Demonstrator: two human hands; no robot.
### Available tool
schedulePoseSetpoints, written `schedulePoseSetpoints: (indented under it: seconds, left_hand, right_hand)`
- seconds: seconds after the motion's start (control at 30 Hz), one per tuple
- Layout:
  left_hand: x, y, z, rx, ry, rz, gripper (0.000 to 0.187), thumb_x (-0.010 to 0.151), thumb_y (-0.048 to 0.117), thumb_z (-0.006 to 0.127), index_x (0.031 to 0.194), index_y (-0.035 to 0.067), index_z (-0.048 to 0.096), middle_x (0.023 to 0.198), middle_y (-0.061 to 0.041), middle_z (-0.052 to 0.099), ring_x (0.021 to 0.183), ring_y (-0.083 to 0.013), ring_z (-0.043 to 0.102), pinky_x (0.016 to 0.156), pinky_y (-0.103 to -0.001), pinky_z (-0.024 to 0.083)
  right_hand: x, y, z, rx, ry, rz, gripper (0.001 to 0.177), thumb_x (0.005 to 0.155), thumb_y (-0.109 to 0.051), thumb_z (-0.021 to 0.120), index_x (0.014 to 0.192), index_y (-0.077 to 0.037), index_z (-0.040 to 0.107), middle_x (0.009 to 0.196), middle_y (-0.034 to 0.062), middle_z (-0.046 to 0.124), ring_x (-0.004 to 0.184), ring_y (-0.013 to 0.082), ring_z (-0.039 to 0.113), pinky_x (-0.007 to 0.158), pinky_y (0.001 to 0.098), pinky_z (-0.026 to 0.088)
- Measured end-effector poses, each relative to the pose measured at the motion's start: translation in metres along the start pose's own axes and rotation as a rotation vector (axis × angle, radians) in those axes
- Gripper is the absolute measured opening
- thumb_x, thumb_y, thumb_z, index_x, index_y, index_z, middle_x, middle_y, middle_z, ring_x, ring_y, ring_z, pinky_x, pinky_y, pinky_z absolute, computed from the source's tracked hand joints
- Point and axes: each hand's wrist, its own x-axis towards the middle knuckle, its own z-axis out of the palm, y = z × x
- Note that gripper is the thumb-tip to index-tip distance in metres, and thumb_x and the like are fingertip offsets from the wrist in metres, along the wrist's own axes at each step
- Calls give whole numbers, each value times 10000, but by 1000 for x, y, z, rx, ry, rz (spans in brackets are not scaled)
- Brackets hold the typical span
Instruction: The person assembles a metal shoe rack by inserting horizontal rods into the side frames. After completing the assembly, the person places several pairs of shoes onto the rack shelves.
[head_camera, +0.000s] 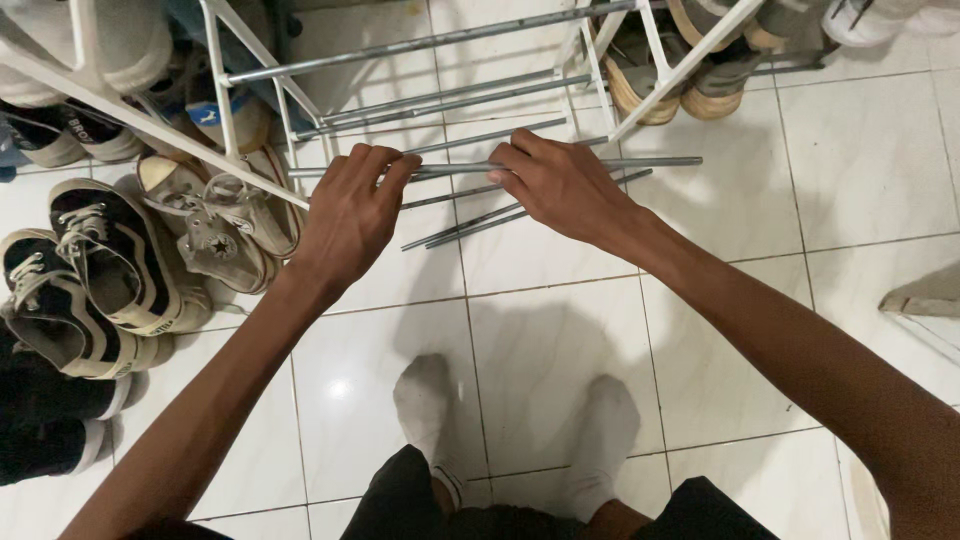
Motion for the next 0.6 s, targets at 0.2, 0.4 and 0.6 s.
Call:
schedulePoseSetpoints:
  seconds: [0.2, 0.4, 0.6]
  left_hand:
    - [-14, -15, -16, -11, 110, -66, 244, 968, -7, 666, 1209, 36, 671, 1093, -95, 654, 975, -281, 617, 843, -413, 502]
    - [-33, -20, -17, -116, 154, -146, 297, 924, -37, 661, 1214, 25, 672, 1098, -136, 654, 991, -318, 627, 851, -417, 525]
    - [-19, -19, -3, -210, 194, -109, 343, 850, -67, 661, 1184, 9, 672, 1091, -120, 664, 1005, -312, 632, 886, -424, 529]
  right_hand:
    - [30, -18, 6, 67, 26, -20, 198, 1045, -208, 644, 1069, -14, 671, 901, 87, 598, 672, 279, 630, 589, 400, 525]
    - [52, -35, 15, 119, -34, -11, 213, 1041, -227, 636, 1064, -19, 670, 956, 99, 631, 750, 314, 660, 650, 432, 537]
    - [73, -55, 20, 157, -120, 54, 236, 1014, -264, 643, 1086, -40, 659, 946, 112, 669, 750, 346, 668, 651, 449, 536]
